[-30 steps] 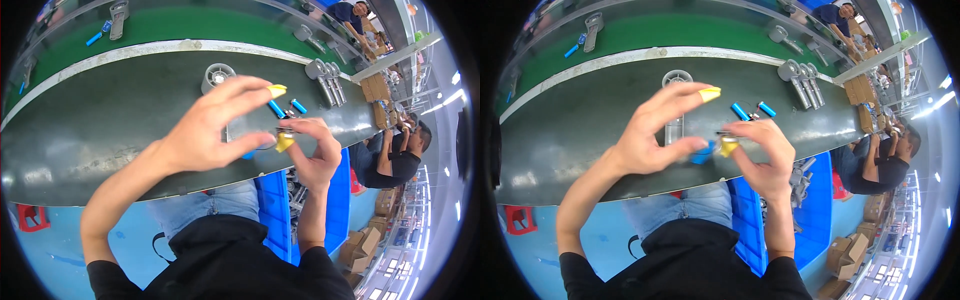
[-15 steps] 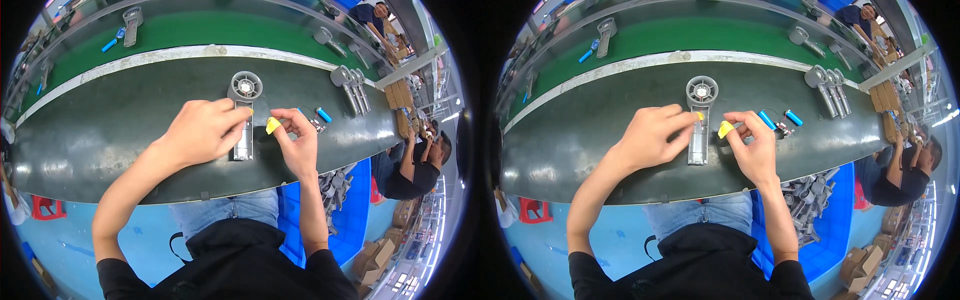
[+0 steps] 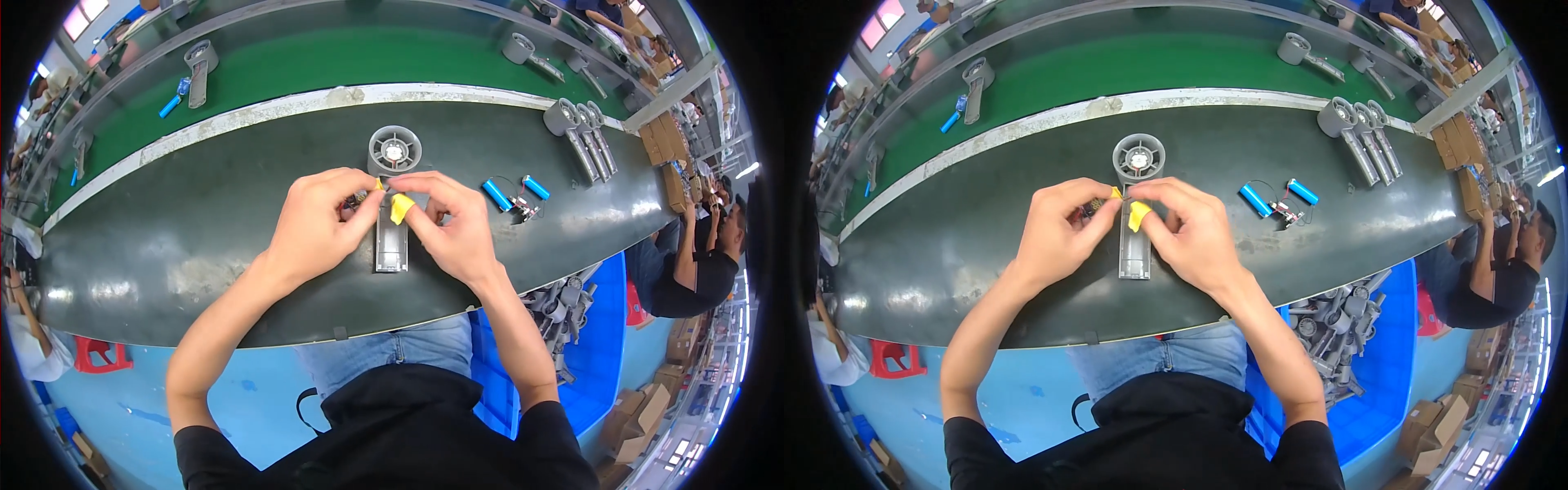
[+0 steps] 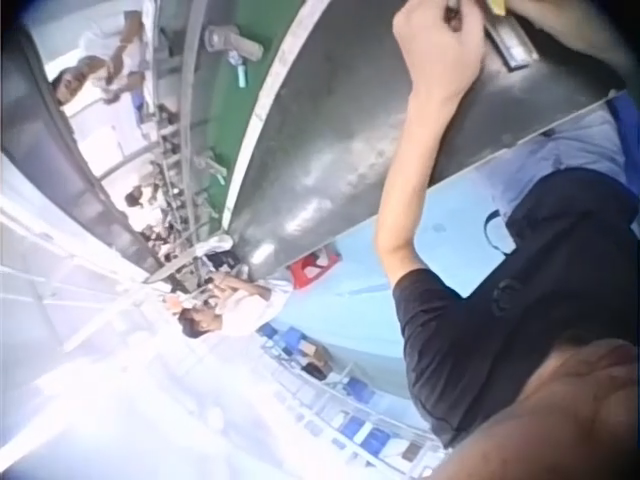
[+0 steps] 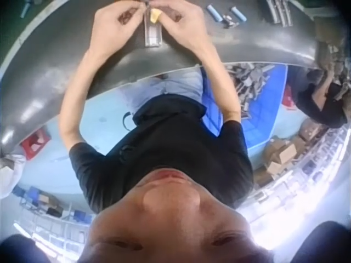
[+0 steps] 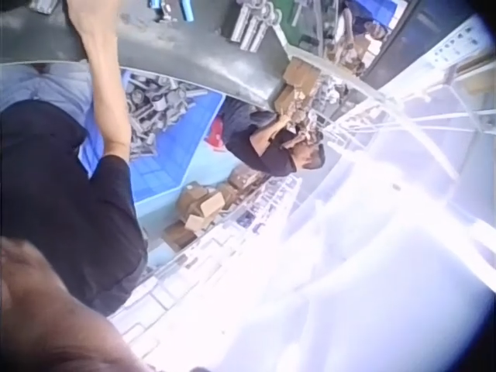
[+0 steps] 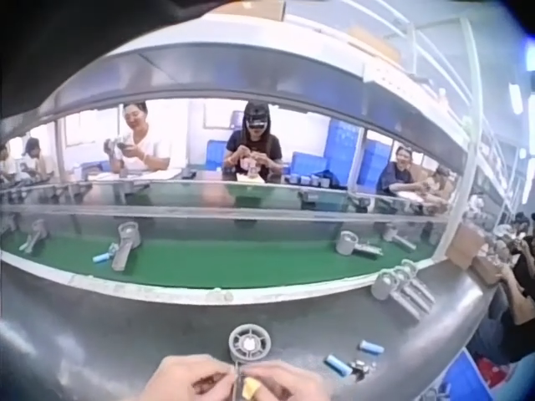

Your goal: The person assembles small electronic modules by hand, placing circuit boards and batteries into plastic housings.

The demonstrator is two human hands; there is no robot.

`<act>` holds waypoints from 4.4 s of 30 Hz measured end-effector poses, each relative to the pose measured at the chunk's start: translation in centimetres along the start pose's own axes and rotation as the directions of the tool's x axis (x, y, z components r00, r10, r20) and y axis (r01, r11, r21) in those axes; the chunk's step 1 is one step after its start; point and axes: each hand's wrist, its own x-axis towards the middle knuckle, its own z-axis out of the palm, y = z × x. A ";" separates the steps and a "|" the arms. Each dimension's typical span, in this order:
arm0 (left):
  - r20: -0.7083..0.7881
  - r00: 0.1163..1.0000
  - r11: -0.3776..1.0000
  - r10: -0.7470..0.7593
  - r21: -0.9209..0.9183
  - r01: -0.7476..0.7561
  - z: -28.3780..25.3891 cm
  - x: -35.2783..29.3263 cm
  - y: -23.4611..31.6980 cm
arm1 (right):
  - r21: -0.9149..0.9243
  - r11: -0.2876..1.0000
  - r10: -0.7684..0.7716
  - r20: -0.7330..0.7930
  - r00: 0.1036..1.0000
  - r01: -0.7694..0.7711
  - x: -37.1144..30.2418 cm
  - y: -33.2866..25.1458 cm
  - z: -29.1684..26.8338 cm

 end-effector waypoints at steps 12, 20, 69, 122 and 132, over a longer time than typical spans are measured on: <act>-0.029 0.996 0.977 -0.082 -0.198 0.074 0.1 -1.5 -2.5 | -0.189 0.965 -0.212 -0.161 0.964 0.181 0.4 1.3 2.9; -0.081 0.989 0.902 -0.122 -0.425 0.076 1.3 -2.0 -3.2 | -0.119 0.979 -0.184 -0.180 0.966 0.164 0.6 2.1 2.6; 0.120 0.982 0.978 0.143 -0.168 -0.122 -0.8 -1.7 -3.9 | -0.270 0.899 -0.396 -0.160 0.904 0.346 0.5 2.6 2.9; -0.739 0.673 0.976 -0.033 0.123 0.183 -8.6 13.8 -17.4 | -0.484 0.875 -0.056 -0.123 0.991 -0.010 22.0 7.8 -5.1; -0.519 0.812 0.912 0.267 0.408 -0.039 -7.3 5.0 -12.1 | -0.567 0.808 0.084 -0.160 0.984 -0.161 23.5 17.1 -15.8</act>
